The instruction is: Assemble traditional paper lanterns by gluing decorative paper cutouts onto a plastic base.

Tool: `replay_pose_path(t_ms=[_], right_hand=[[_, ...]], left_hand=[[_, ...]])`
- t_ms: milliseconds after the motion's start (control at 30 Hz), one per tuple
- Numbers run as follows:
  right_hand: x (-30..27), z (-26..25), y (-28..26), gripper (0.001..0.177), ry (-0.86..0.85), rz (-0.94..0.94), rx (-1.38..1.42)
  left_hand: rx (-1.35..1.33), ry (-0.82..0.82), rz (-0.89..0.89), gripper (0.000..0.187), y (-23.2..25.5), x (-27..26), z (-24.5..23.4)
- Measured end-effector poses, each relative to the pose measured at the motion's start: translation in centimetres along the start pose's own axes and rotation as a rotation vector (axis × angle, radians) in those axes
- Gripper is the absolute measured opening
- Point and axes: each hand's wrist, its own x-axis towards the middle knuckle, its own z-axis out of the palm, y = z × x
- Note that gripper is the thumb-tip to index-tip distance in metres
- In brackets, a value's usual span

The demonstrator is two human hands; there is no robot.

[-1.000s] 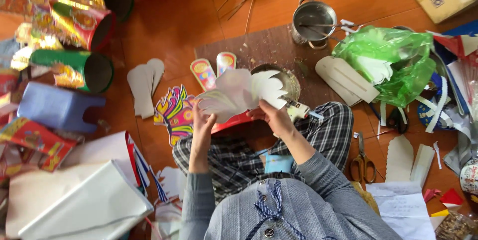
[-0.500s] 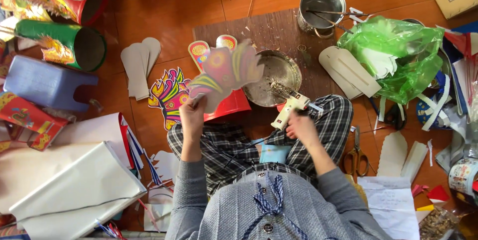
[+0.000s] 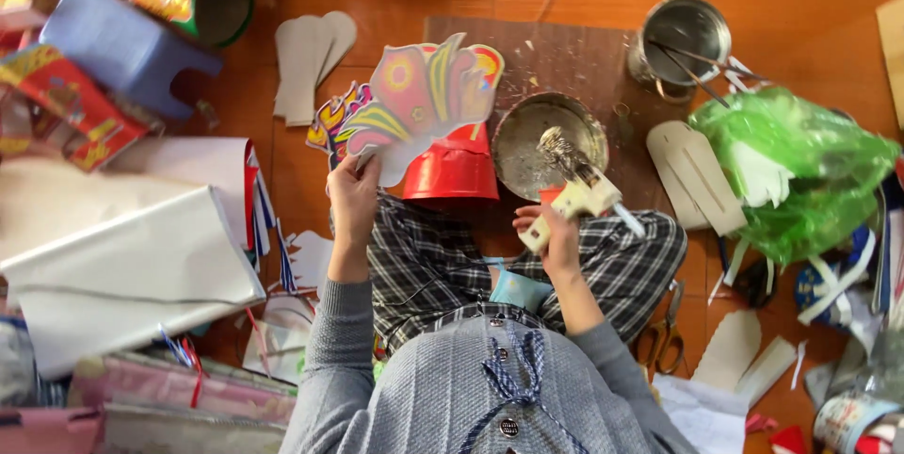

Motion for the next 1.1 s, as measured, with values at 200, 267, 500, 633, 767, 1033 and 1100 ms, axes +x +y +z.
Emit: replay_pose_path(t_ms=[200, 267, 500, 633, 767, 1033, 1100], right_hand=[[-6.5, 7.6, -8.3, 0.04, -0.303, -0.214, 0.037], [-5.8, 7.2, -6.3, 0.048, -0.338, -0.368, -0.055], [-6.6, 8.8, -6.1, 0.013, -0.142, -0.498, -0.496], [-5.5, 8.2, -6.0, 0.013, -0.076, -0.456, -0.436], [-5.6, 9.5, -7.1, 0.011, -0.114, -0.472, -0.464], [-6.5, 6.8, -0.7, 0.03, -0.052, -0.45, -0.586], [-8.1, 8.1, -1.6, 0.034, -0.021, -0.485, -0.709]], left_hand=[[-0.069, -0.059, -0.022, 0.016, -0.6, 0.1, 0.1], [-0.064, -0.063, -0.022, 0.015, 0.3, -0.3, -0.1], [-0.042, -0.138, -0.016, 0.017, 0.0, -0.5, -1.5], [0.008, -0.183, 0.029, 0.016, 3.2, -1.3, -1.3], [0.058, -0.24, 0.018, 0.016, 2.8, -1.6, 0.2], [-0.109, -0.178, 0.021, 0.016, 1.0, -0.6, 2.1], [-0.113, -0.188, 0.019, 0.018, 0.2, -0.6, 2.3]])
